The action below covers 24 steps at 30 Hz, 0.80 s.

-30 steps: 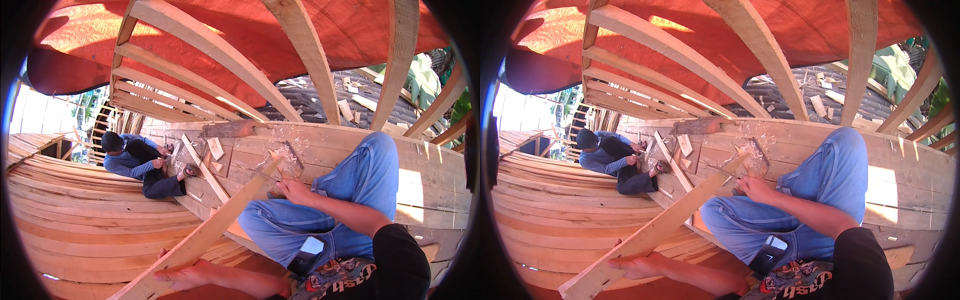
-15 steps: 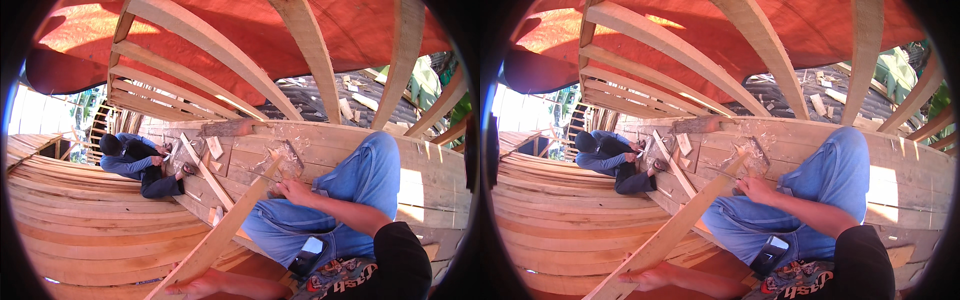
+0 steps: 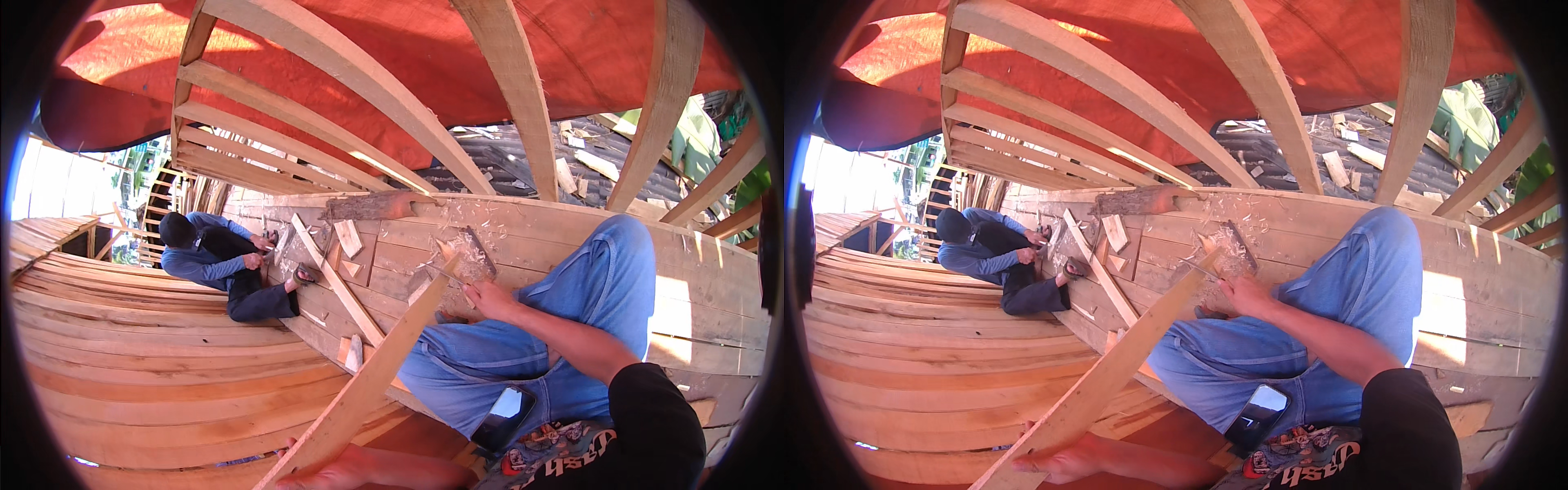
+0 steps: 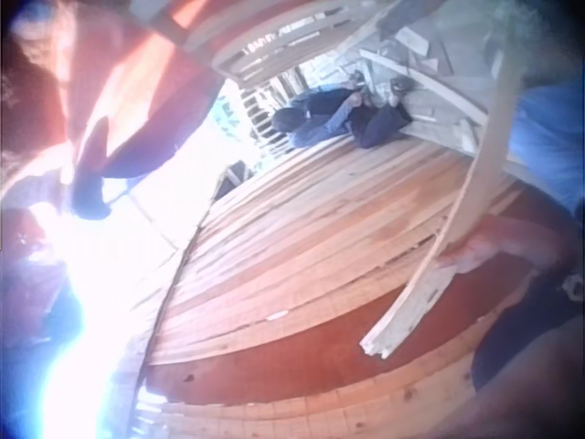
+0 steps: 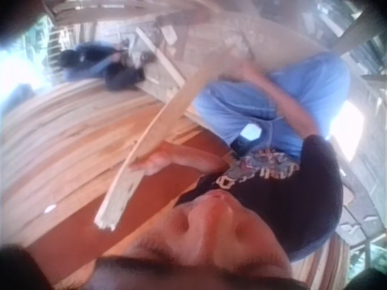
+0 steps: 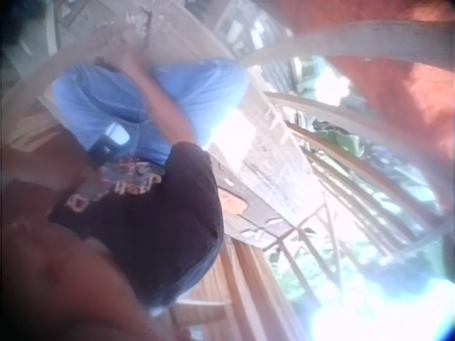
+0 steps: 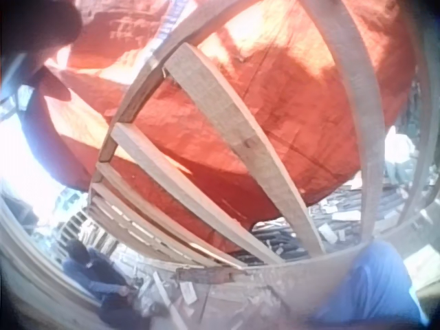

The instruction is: The person uses a hand plane to shave wood shavings from the edge of a long wooden plank while sitting on a wooden floor.

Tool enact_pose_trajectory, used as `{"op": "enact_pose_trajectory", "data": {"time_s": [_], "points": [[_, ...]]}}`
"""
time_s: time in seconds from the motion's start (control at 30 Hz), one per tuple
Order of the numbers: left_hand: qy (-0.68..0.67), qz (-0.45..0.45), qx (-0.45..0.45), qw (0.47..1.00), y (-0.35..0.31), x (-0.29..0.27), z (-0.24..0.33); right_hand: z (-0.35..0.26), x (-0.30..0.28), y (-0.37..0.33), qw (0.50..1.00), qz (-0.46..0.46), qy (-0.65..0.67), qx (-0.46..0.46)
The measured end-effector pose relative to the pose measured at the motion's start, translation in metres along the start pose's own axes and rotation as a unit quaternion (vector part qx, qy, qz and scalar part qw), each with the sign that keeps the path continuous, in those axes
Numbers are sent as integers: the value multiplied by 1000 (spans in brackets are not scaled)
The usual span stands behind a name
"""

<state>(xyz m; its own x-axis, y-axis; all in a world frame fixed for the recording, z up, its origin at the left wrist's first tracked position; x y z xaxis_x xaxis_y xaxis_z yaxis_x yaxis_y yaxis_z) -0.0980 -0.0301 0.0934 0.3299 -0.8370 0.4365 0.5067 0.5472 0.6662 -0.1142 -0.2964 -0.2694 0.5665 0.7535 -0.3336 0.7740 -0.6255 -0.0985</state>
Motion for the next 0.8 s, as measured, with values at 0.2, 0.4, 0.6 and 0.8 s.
{"op": "enact_pose_trajectory", "data": {"time_s": [0.2, 0.4, 0.6, 0.8], "points": [[-24, 3, -28, 999, -7, 12, 10, -26, -12, -1, 999, -29, -17, -12], [21, 17, -7, 1000, -9, 15, 17, -28, -3, -3, 998, -51, -15, -14], [-50, 18, -14, 998, -9, 12, 16, -24, -9, -1, 998, -48, -31, 23], [-33, 20, -28, 999, -12, 10, 13, 7, -11, 8, 999, -1, -50, -4]]}}
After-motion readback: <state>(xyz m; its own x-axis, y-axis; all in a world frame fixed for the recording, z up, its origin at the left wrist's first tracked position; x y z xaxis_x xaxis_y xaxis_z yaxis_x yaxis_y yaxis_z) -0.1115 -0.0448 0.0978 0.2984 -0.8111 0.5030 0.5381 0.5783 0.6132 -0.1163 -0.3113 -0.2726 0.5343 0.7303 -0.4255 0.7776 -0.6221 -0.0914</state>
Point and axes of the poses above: each hand's wrist, its own y-axis towards the middle knuckle, its own x-axis out of the palm, z = x × y, the point moved 6 cm from there along y, towards the middle knuckle, and after that the axes turned 3 degrees about -x, right-handed, at the moved point
